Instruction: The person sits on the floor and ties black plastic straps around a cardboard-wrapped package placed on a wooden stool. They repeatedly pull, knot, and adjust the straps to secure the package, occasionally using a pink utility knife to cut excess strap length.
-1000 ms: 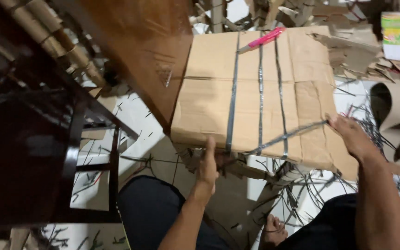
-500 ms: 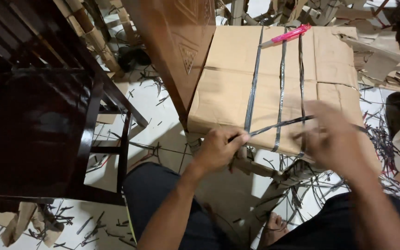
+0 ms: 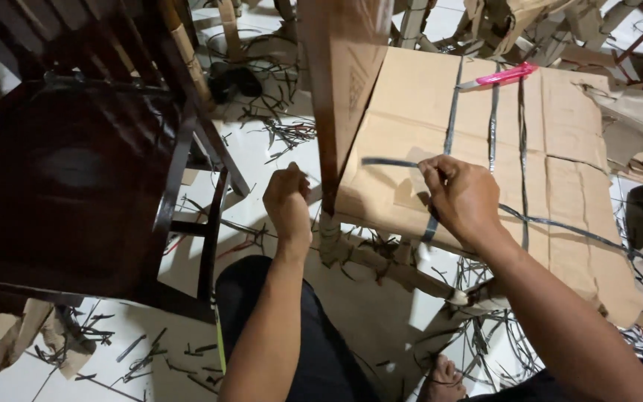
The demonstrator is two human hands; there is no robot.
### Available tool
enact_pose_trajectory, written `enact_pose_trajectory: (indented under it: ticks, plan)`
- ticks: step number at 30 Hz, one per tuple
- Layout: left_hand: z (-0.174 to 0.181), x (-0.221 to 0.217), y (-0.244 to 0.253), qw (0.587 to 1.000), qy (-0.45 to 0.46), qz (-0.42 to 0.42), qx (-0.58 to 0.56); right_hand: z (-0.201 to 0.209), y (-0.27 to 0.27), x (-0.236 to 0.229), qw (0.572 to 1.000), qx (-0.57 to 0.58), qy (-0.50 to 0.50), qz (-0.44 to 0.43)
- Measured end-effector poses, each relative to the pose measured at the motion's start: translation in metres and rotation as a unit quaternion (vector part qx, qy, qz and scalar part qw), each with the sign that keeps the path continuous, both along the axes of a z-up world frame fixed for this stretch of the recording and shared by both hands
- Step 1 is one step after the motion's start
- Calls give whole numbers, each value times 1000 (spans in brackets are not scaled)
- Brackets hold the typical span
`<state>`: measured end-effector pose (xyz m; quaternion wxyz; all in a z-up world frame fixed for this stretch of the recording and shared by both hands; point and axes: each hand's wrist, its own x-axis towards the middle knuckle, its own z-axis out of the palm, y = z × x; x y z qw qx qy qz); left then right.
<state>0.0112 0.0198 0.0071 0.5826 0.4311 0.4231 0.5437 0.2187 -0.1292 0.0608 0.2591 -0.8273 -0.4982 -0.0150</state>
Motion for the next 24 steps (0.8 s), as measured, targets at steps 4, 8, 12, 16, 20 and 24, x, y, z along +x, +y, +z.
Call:
enact_pose_trajectory:
  ticks: [4,8,12,16,20,24]
  plan:
    - [-18,6,24,995,-8,-65,-78,-14,25,-8,1000,-8,-18,-23]
    - [-2,12,25,985,-10,-153,-78,-7,46,-22,1000,5,-4,1]
    - [16,15,18,981,-2,-182,-63,-3,62,-39,999,-1,26,26]
    - [-36,31,42,985,4,-169,-47,4,64,-51,998,17,47,36]
    - [-49,33,48,990,37,-136,-28,2,60,-42,999,-4,24,40]
    - [-61,19,53,990,82,-110,-24,6,16,-12,997,-50,-54,5]
